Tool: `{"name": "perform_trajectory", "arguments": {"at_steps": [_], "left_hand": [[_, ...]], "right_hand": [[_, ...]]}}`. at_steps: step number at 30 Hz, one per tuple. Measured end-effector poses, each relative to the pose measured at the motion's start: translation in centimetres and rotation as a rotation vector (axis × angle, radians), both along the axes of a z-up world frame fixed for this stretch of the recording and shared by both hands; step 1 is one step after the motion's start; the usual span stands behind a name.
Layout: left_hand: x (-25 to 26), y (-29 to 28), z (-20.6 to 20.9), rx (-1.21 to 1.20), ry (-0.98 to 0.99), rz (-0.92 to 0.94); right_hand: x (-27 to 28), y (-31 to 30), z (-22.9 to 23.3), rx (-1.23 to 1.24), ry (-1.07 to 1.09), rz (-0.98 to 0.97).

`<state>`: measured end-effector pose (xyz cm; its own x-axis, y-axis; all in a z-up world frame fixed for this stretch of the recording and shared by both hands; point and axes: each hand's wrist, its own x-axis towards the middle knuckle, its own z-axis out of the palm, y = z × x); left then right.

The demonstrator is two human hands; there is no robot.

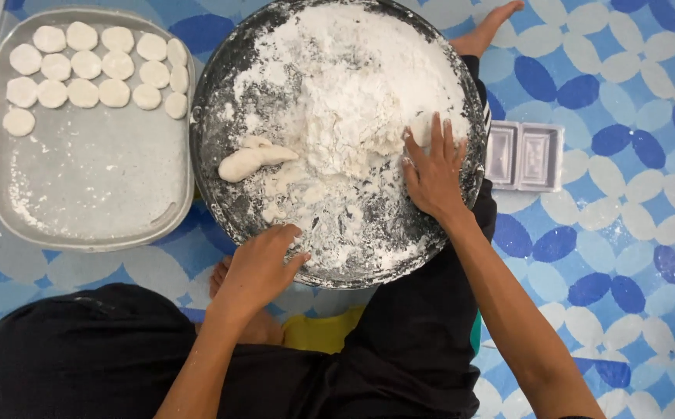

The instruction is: Pinching off small pieces of dough from a larger mass and rolling them into balls between the palms before placing them on a tray.

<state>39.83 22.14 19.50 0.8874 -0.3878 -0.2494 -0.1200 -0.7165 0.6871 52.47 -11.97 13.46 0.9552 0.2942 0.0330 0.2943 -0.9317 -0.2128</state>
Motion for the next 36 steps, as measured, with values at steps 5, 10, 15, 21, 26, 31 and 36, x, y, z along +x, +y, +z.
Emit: {"name": "perform_trajectory", "arguments": {"at_steps": [5, 10, 15, 21, 26, 31, 36], "left_hand": [[-0.4, 0.2, 0.3, -0.002, 0.013, -0.001], [-0.2, 0.1, 1.9, -0.055, 0.039, 0.013], [-0.5, 0.6, 2.8, -0.15, -0.011, 0.073], [-1.6, 1.6, 2.8, -0.195, -0.017, 0.12], [-2.5, 2.0, 2.0, -0.204, -0.015, 0.158], [-2.3, 2.2, 2.6, -0.23, -0.033, 0.183], [-1.9, 2.0, 3.1, -0.239, 0.012, 0.184]], "right_hand": [[0.5, -1.1, 0.4, -0.027, -0.129, -0.086], [1.4, -1.2, 0.2, -0.11, -0.229, -0.168], [1.4, 0.5, 1.9, -0.018, -0.175, -0.101], [2.0, -2.9, -0.4, 0.073, -0.027, -0.214], [3.8, -2.1, 2.3, 0.154, -0.083, -0.198], [4.9, -0.1, 4.6, 0.247, -0.193, -0.094], [4.3, -0.8, 2.1, -0.059, -0.309, -0.034]]}}
